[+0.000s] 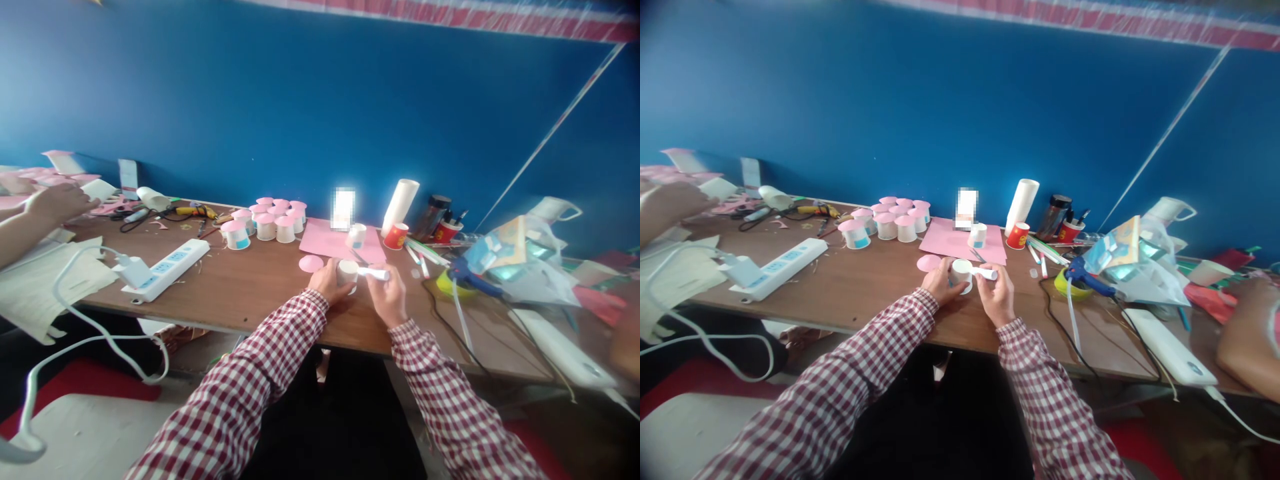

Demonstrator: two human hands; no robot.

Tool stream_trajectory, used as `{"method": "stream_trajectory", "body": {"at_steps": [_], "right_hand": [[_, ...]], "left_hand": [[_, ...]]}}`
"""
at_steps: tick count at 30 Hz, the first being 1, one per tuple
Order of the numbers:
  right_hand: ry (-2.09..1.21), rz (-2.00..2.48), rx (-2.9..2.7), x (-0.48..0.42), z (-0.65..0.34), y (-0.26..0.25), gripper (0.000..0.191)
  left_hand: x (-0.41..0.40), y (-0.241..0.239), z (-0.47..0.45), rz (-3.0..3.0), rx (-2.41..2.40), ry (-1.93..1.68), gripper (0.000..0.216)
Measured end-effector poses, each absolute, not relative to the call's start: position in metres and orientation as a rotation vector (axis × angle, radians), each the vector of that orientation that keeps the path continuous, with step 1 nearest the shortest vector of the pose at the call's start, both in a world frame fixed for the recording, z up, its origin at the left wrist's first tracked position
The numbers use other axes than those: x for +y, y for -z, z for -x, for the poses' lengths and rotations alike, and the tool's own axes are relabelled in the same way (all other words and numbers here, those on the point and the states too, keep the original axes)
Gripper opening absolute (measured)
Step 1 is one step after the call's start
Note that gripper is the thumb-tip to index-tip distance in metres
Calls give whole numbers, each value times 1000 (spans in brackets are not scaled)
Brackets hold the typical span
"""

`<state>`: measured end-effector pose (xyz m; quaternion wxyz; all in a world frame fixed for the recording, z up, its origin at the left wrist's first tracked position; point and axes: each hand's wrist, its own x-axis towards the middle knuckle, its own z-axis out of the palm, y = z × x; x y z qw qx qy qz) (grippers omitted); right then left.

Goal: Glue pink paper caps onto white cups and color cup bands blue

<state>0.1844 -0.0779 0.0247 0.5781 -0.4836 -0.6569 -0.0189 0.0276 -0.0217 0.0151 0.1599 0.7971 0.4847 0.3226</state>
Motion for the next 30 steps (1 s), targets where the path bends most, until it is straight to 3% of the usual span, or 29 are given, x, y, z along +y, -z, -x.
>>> {"method": "stream_trajectory", "body": {"at_steps": [30], "right_hand": [[62,1182,-1517,-78,-182,-24,12]], "left_hand": [[-20,-13,-27,-2280,1353,-936,61]]}}
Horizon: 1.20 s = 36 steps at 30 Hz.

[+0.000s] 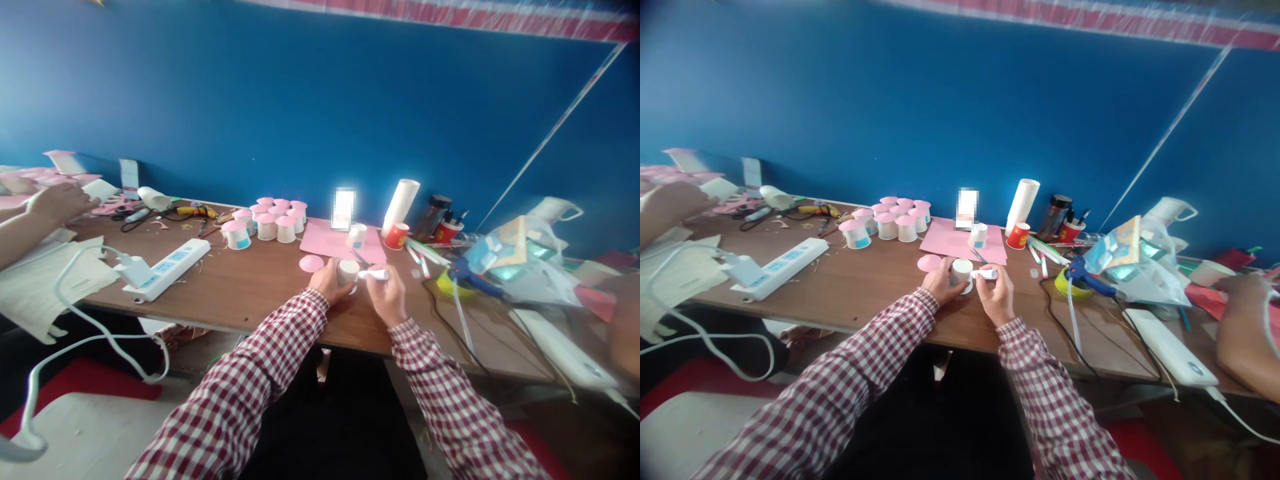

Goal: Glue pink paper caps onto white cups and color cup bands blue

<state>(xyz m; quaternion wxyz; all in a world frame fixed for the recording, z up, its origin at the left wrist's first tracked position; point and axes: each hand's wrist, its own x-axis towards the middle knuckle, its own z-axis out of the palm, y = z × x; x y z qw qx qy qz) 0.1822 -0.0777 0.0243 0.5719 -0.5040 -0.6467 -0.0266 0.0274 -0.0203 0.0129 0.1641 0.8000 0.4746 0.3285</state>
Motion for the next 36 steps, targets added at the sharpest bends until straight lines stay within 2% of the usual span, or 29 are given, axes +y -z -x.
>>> {"method": "stream_trajectory", "body": {"at_steps": [36], "right_hand": [[103,1195,-1485,-76,-182,-26,14]], "left_hand": [[-20,-12,-27,-2291,1344,-946,60]]}}
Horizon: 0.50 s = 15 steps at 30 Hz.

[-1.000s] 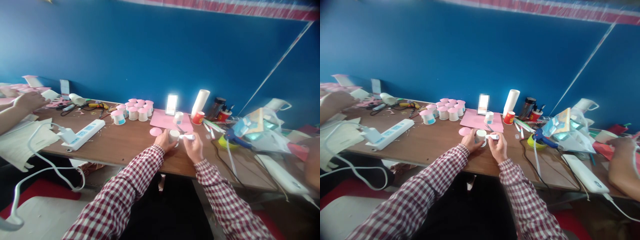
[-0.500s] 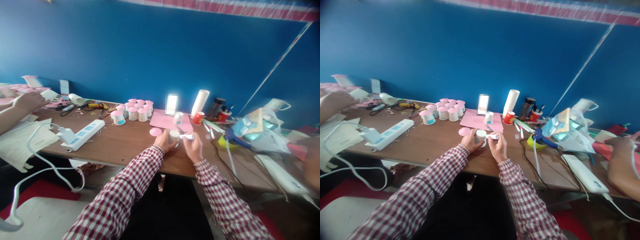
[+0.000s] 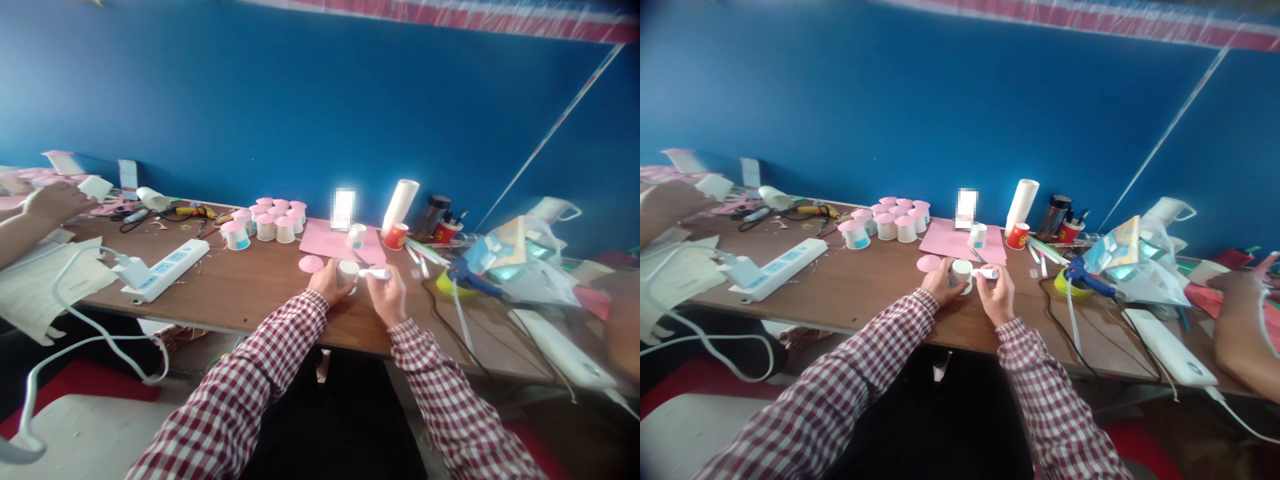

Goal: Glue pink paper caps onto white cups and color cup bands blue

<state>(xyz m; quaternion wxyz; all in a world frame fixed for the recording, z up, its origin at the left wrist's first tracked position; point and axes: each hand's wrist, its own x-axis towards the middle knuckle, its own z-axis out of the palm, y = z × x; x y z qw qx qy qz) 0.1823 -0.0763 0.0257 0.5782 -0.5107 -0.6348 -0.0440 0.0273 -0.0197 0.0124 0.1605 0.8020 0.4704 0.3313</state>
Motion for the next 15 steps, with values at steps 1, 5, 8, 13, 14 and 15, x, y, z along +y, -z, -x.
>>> {"method": "stream_trajectory", "body": {"at_steps": [1,5,8,13,14,15], "right_hand": [[103,1199,-1484,-76,-182,-26,15],[87,1193,-1496,-76,-183,-26,15],[100,1182,-1500,-75,-183,-25,15],[106,1177,-1492,-74,-183,-25,14],[104,1172,-1489,-74,-183,-25,13],[102,1167,-1487,-74,-183,-25,13]], "left_hand": [[-20,-13,-27,-2283,1339,-945,60],[-21,-15,-26,-2277,1292,-960,62],[-21,-14,-26,-2275,1268,-1013,61],[-20,-11,-26,-2328,1226,-1053,61],[-19,-10,-26,-2347,1213,-1074,64],[-19,-9,-26,-2368,1198,-1105,67]]}}
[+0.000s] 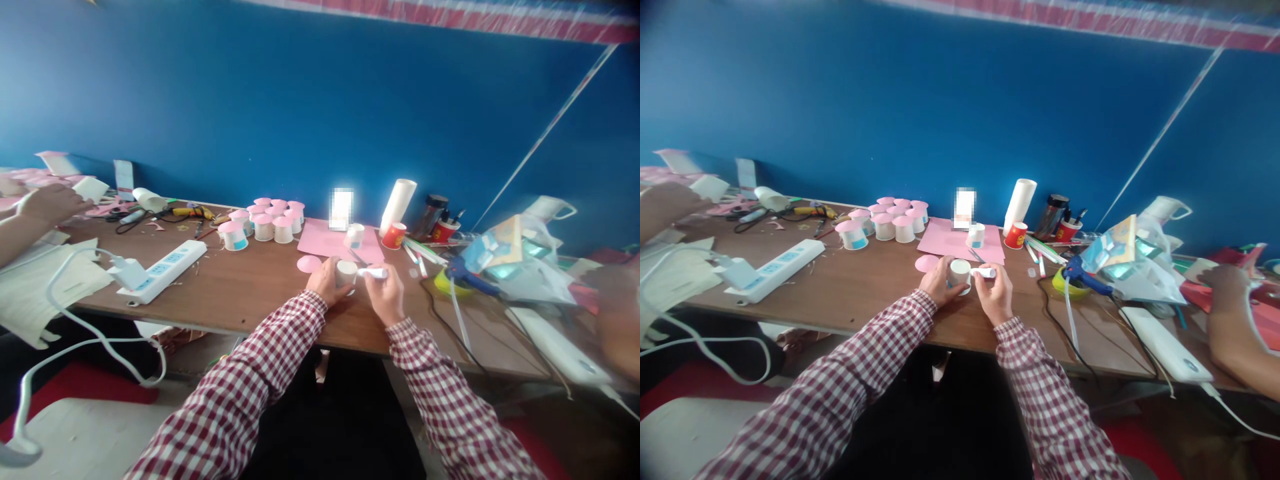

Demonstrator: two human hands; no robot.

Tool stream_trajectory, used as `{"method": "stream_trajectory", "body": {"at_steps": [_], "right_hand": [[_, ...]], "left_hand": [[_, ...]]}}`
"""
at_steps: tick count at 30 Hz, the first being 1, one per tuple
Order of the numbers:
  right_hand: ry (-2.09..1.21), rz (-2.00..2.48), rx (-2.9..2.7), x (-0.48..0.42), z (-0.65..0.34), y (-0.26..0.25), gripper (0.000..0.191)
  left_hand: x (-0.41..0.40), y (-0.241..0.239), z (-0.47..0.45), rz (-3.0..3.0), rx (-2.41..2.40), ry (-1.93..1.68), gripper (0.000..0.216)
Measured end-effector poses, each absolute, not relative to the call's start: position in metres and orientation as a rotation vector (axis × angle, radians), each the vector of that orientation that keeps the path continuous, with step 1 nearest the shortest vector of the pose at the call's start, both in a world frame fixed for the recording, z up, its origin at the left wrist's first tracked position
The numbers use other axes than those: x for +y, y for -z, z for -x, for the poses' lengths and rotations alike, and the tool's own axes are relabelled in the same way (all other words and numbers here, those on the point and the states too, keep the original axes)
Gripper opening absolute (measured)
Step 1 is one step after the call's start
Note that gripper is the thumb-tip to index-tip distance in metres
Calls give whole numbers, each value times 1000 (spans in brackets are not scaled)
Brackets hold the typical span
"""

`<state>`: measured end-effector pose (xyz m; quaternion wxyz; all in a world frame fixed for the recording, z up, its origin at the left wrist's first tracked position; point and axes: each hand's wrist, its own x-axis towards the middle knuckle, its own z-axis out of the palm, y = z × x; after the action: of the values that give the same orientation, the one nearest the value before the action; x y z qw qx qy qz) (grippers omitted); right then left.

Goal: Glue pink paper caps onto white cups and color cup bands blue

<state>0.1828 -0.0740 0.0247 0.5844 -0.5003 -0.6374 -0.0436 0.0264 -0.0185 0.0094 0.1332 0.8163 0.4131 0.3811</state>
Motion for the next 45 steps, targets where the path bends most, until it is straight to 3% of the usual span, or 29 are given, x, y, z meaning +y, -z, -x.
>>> {"method": "stream_trajectory", "body": {"at_steps": [5,14,22,45], "right_hand": [[101,1148,-1494,-74,-183,-25,13],[111,1153,-1487,-75,-182,-26,13],[100,1177,-1493,-77,-182,-28,13],[109,1186,-1496,-76,-183,-27,13]], "left_hand": [[-19,-7,-26,-2449,1121,-1272,76],[-23,-6,-25,-2514,1068,-1372,44],[-25,-8,-26,-2631,1007,-1390,36],[-23,-7,-26,-2687,985,-1329,31]]}}
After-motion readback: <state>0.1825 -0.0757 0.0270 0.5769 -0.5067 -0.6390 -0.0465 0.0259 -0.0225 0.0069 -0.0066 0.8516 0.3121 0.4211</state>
